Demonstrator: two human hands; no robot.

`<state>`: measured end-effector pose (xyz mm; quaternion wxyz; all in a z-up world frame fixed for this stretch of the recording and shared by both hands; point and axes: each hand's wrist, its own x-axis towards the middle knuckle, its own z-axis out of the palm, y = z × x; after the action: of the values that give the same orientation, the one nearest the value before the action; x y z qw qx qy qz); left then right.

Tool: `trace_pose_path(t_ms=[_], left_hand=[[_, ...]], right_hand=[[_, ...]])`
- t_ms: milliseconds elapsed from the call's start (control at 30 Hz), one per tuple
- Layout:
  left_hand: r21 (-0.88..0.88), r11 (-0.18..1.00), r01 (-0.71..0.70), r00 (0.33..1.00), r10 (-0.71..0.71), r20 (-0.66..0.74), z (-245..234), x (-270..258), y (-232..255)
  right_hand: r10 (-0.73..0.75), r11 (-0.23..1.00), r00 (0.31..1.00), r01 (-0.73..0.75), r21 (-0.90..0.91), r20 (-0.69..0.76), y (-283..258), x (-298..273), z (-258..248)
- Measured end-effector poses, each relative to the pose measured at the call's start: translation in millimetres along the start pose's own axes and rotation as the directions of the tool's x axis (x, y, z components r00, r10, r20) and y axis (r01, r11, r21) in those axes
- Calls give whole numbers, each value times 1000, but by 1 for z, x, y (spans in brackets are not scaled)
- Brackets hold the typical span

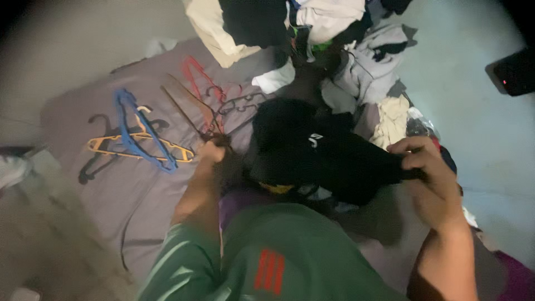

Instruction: The person takes several t-shirts from a pile on a bed, places each on a hanger, and hangs them on a wall-mounted rack. The garments include black, yellow, and red t-shirts. The person uses both hands to align the shirts and secure them on the hangers before placing them on the rack.

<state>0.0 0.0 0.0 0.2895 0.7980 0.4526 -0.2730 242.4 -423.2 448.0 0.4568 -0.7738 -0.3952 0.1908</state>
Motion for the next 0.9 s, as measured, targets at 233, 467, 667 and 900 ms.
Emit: trace_pose_path(t_ms=[233, 467, 667, 900], left_hand=[[-426, 904, -28, 1000, 28, -6, -7, -15, 7], [-658, 628, -416, 909, 306, -282, 8, -27, 30], [-670, 690, -275, 940, 341, -35, 49, -44, 49], [-838, 513, 186, 915, 220, 338, 70, -57, 7]], right_hand=[[283, 822, 930, -110, 559, -233, 9, -37, -14], [216, 492, 949, 99, 865, -231, -7, -29, -42], [207, 634, 970, -33, 773, -129, 3, -1, -1], [190, 629, 982, -130, 767, 10, 11, 24, 9]])
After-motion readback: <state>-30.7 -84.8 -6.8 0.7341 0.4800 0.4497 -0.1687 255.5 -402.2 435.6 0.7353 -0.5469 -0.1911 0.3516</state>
